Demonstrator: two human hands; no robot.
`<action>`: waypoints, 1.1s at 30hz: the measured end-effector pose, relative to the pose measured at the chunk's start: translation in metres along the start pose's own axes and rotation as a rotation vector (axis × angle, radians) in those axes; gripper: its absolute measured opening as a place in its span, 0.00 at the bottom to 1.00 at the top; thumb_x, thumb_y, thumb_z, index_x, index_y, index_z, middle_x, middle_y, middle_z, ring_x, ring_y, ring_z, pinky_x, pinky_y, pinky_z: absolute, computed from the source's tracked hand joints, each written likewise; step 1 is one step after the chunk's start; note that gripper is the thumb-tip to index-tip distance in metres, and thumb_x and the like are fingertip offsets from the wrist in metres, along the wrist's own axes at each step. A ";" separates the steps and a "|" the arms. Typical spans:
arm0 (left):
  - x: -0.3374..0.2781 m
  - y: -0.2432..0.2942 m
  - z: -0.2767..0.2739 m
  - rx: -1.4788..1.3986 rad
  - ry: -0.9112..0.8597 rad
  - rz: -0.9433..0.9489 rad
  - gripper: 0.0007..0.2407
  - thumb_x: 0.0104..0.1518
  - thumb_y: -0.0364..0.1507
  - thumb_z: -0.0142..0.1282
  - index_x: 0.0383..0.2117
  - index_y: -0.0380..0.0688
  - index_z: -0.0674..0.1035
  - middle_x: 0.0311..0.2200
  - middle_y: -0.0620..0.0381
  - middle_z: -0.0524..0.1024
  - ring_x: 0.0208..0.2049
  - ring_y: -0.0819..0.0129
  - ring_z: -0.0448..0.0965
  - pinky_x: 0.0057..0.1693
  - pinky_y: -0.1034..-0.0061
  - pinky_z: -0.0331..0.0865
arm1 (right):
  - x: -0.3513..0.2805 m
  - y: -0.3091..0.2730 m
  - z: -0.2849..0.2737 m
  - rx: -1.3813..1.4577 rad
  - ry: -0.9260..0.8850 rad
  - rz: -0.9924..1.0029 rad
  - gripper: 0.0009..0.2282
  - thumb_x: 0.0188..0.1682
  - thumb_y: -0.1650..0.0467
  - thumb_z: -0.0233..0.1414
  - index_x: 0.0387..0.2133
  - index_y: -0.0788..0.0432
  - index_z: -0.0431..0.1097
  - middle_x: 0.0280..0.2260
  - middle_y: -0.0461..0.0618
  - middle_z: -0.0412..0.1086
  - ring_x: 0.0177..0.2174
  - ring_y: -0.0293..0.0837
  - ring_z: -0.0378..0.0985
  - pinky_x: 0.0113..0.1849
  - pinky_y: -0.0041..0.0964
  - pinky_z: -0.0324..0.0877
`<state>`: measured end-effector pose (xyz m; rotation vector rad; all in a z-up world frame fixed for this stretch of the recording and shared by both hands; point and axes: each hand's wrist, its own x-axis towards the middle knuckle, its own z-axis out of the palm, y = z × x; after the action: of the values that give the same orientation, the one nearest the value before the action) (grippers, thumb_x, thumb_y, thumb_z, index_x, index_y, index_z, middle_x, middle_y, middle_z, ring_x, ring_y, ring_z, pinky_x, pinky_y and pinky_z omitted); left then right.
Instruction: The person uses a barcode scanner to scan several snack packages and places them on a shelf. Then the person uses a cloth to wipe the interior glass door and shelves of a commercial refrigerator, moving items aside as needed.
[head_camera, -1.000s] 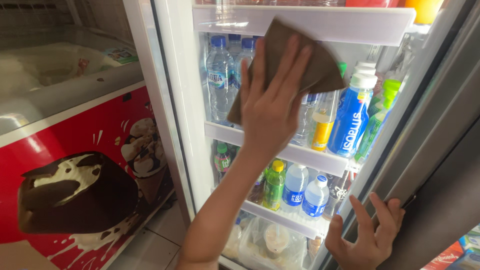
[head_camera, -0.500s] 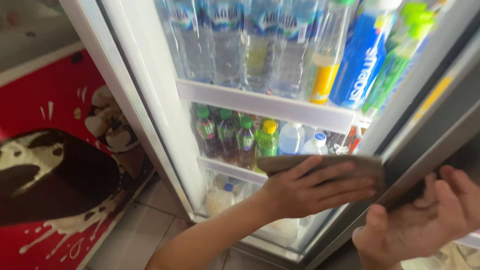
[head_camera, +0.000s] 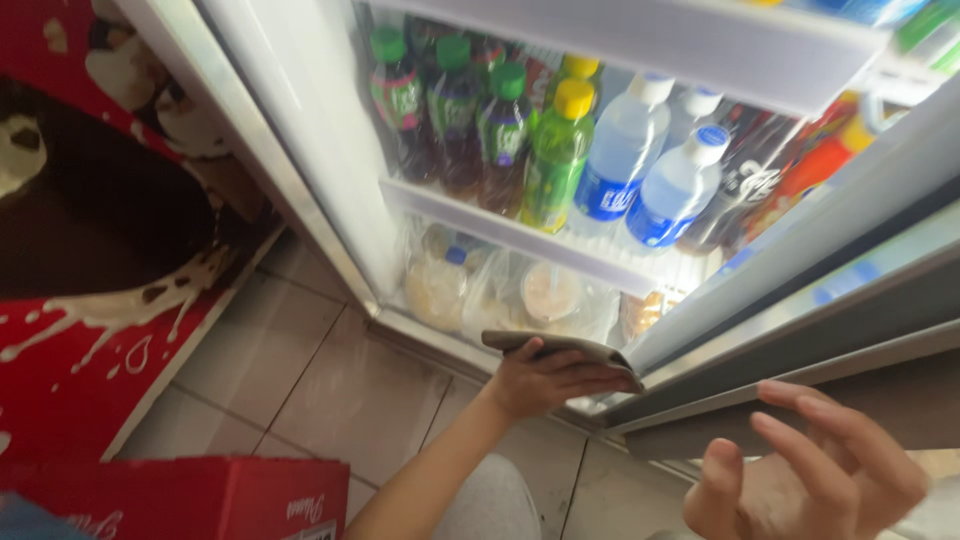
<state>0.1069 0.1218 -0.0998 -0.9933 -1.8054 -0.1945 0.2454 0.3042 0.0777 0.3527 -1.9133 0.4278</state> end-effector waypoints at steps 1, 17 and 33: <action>-0.012 0.002 0.006 -0.016 0.007 -0.020 0.16 0.71 0.47 0.42 0.64 0.87 0.68 0.67 0.87 0.64 0.73 0.77 0.50 0.76 0.56 0.22 | -0.010 -0.006 0.005 0.040 -0.010 0.054 0.10 0.55 0.71 0.58 0.42 0.66 0.67 0.52 0.58 0.56 0.40 0.51 0.75 0.43 0.36 0.75; 0.096 -0.004 -0.015 -0.226 0.212 -0.730 0.14 0.67 0.27 0.49 0.55 0.62 0.78 0.63 0.59 0.70 0.72 0.48 0.55 0.77 0.45 0.33 | -0.077 -0.051 0.059 0.237 -0.146 0.277 0.07 0.48 0.77 0.57 0.40 0.66 0.71 0.49 0.57 0.60 0.39 0.50 0.78 0.40 0.36 0.79; -0.021 -0.041 0.008 -0.369 0.705 -1.515 0.24 0.67 0.23 0.37 0.70 0.29 0.57 0.74 0.35 0.51 0.76 0.48 0.50 0.77 0.62 0.46 | -0.129 -0.112 0.075 0.335 -0.386 0.330 0.14 0.46 0.81 0.55 0.46 0.65 0.68 0.49 0.59 0.62 0.44 0.50 0.75 0.45 0.41 0.77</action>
<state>0.0757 0.0883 -0.1092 0.4281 -1.4744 -1.5962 0.2799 0.1760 -0.0540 0.3552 -2.2876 0.9632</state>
